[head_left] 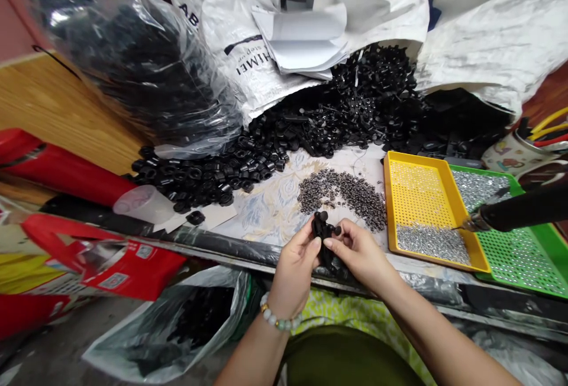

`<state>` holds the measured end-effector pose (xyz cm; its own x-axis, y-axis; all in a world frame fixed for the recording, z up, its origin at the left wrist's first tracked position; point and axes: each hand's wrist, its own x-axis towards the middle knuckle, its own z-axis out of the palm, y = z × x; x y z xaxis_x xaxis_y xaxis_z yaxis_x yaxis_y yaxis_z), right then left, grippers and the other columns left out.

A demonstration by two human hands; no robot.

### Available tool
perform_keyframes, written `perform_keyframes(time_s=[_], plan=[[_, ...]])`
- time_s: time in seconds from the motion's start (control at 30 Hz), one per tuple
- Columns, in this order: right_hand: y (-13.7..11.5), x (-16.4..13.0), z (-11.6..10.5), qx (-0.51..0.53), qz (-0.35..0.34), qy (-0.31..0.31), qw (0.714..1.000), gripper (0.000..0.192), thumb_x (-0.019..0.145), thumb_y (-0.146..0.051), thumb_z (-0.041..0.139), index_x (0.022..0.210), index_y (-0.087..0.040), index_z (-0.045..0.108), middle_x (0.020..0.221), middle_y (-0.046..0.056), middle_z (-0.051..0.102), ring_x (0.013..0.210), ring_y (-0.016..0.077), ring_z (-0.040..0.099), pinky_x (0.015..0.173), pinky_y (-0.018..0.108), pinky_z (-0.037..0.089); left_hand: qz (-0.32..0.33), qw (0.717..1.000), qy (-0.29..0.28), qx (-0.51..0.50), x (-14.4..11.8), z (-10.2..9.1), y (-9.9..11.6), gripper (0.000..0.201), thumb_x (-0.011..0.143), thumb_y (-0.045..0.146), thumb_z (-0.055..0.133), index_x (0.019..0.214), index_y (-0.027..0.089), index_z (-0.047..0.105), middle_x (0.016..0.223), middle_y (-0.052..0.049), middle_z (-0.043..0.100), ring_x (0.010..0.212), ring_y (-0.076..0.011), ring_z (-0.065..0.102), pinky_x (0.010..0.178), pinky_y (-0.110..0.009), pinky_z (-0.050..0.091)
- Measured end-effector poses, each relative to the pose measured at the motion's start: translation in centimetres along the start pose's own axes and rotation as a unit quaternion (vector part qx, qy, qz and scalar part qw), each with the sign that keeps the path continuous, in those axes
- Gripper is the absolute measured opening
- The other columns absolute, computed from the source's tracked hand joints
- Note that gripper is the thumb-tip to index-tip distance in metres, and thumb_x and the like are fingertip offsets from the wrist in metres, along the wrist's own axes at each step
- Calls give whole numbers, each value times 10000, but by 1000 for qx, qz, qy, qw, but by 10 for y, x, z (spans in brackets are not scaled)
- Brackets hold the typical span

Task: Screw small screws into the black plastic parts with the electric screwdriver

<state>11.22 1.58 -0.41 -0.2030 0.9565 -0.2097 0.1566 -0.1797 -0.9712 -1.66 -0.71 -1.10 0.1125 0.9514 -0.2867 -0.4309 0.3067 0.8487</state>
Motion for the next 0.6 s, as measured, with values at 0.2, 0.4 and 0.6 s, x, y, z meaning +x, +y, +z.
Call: perform_keyframes(time_s=[0.2,0.4,0.6], plan=[[-1,1,-1,-66,-7,8,998,195,752,-297,552,670,-198,406,622,-47,417,583,98,413,517,218,316,0,999,27,22,1,-2,-2,491,836,250,540,1312,206,426,1319,-74,512,1154,-205,505,897,-291,464],[0,4,0,-181,-31,42,982,204,752,-255,544,620,-193,401,630,-33,438,597,105,434,545,225,331,34,995,-11,90,-1,3,-6,603,828,131,500,1385,217,286,1405,-41,416,1272,-131,388,1041,-213,331],[-32,15,-40,-303,-70,-70,948,194,819,-272,490,665,-178,563,682,-10,564,608,100,532,574,216,386,10,997,-22,75,5,1,-3,541,826,163,502,1333,218,322,1384,-82,427,1228,-178,447,1025,-278,353]])
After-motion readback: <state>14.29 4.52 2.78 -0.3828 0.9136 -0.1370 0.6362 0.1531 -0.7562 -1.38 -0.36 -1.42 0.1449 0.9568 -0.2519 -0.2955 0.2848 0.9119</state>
